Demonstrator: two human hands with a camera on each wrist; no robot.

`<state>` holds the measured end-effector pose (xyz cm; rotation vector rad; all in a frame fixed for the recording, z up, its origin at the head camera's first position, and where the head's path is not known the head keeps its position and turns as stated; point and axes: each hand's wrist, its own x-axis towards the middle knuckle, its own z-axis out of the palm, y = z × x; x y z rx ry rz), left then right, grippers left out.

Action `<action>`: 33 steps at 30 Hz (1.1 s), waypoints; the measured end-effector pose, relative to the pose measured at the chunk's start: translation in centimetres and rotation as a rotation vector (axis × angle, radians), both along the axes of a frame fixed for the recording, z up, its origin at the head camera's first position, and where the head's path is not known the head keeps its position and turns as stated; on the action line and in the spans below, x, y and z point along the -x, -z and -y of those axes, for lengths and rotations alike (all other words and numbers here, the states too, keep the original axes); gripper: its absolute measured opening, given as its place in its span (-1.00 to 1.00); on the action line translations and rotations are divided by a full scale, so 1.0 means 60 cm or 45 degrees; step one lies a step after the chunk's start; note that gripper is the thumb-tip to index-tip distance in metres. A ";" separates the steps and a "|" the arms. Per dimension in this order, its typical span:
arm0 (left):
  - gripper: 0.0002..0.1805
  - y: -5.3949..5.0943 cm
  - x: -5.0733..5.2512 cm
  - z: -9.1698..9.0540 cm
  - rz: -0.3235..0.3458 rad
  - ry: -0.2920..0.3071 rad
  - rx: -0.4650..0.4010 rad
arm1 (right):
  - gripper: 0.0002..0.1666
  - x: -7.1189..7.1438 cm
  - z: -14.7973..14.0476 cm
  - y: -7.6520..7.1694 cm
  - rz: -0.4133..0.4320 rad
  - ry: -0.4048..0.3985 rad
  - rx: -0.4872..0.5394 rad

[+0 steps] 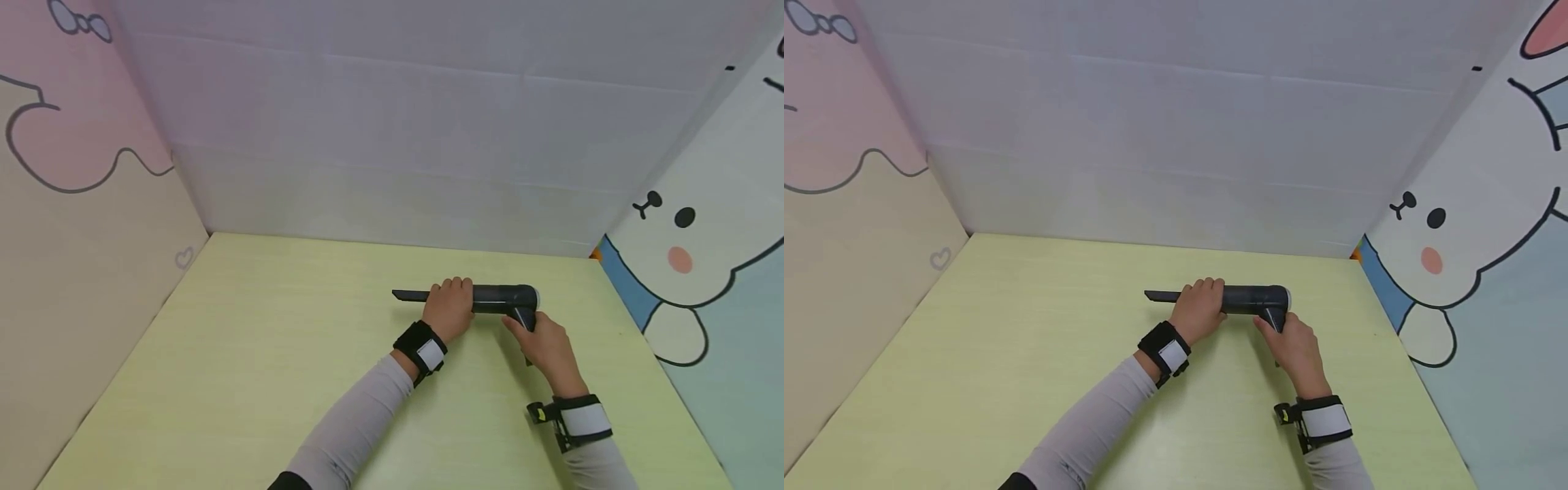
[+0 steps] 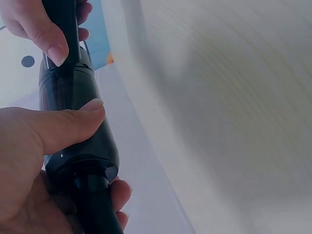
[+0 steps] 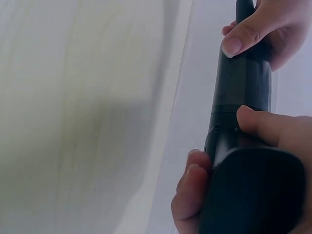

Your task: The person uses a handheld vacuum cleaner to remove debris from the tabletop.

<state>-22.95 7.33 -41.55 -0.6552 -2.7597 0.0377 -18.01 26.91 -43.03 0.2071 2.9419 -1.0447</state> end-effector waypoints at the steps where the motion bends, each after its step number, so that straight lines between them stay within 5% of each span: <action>1: -0.46 0.000 0.000 -0.001 0.012 0.001 0.000 | -0.21 0.000 -0.001 0.001 0.002 0.002 -0.002; 12: -0.41 0.005 0.016 -0.023 0.068 0.019 0.036 | -0.23 0.004 -0.014 0.005 -0.123 0.067 -0.167; 20: -0.39 0.000 0.027 -0.039 0.120 0.018 0.067 | -0.30 0.013 -0.022 0.008 -0.115 0.076 -0.202; 33: -0.42 0.022 0.056 -0.054 0.184 0.001 0.151 | -0.33 0.036 -0.031 0.030 -0.151 0.073 -0.333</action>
